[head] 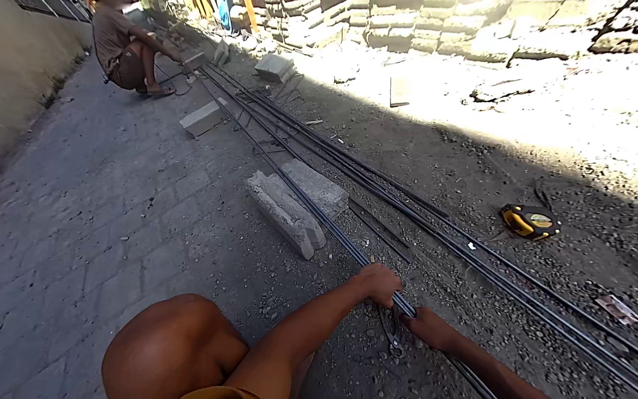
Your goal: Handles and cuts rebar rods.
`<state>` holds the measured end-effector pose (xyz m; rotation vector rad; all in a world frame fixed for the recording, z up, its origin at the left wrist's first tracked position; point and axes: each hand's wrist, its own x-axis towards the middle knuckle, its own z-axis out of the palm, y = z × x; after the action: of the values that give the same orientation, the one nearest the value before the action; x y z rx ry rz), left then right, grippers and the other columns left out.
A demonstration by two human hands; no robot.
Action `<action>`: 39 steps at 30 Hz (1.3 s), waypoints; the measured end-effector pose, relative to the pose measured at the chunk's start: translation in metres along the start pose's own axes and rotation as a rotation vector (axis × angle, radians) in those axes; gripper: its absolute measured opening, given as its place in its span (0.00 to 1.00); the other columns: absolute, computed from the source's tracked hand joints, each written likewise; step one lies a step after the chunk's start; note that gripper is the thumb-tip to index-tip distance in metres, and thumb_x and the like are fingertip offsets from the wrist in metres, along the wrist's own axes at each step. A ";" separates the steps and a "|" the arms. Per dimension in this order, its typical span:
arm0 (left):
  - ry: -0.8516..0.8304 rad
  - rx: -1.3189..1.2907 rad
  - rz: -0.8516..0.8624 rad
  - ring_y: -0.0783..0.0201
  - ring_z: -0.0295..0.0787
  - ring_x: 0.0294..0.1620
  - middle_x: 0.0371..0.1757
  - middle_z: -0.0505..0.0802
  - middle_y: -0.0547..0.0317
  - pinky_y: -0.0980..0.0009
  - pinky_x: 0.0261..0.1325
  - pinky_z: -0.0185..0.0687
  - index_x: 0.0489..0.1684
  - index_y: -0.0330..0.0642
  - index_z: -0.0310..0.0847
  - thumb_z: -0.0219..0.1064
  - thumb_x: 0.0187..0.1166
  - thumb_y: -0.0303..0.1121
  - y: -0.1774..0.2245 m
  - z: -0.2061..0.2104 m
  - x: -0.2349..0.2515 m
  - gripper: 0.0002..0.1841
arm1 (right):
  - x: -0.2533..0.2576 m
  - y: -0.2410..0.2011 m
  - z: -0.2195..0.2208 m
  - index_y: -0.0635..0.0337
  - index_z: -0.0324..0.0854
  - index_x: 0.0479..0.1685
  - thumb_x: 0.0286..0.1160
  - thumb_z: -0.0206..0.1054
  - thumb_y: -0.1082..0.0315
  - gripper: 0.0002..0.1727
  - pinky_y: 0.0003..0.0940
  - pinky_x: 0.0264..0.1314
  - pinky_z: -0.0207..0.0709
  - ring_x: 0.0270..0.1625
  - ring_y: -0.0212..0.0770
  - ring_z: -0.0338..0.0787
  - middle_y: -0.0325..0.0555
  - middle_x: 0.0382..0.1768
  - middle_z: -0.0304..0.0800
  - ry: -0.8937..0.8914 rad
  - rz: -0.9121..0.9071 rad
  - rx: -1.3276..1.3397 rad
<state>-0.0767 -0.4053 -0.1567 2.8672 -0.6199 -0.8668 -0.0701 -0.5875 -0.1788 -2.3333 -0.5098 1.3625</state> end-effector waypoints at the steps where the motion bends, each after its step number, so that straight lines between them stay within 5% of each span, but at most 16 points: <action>1: 0.004 0.004 0.002 0.43 0.89 0.54 0.48 0.93 0.45 0.39 0.55 0.78 0.52 0.43 0.88 0.72 0.71 0.43 0.000 0.000 0.000 0.18 | 0.000 0.000 0.000 0.61 0.80 0.34 0.89 0.58 0.51 0.23 0.43 0.32 0.72 0.24 0.41 0.76 0.45 0.23 0.75 0.002 -0.002 -0.001; 39: -0.023 0.039 -0.043 0.42 0.89 0.56 0.50 0.93 0.44 0.39 0.55 0.79 0.54 0.43 0.88 0.70 0.72 0.44 0.003 0.000 0.003 0.19 | 0.004 0.005 -0.002 0.62 0.79 0.37 0.89 0.57 0.50 0.23 0.44 0.34 0.73 0.27 0.43 0.78 0.47 0.27 0.77 -0.013 -0.024 -0.010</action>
<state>-0.0752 -0.4096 -0.1576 2.9195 -0.5859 -0.9048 -0.0663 -0.5898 -0.1830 -2.3198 -0.5475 1.3681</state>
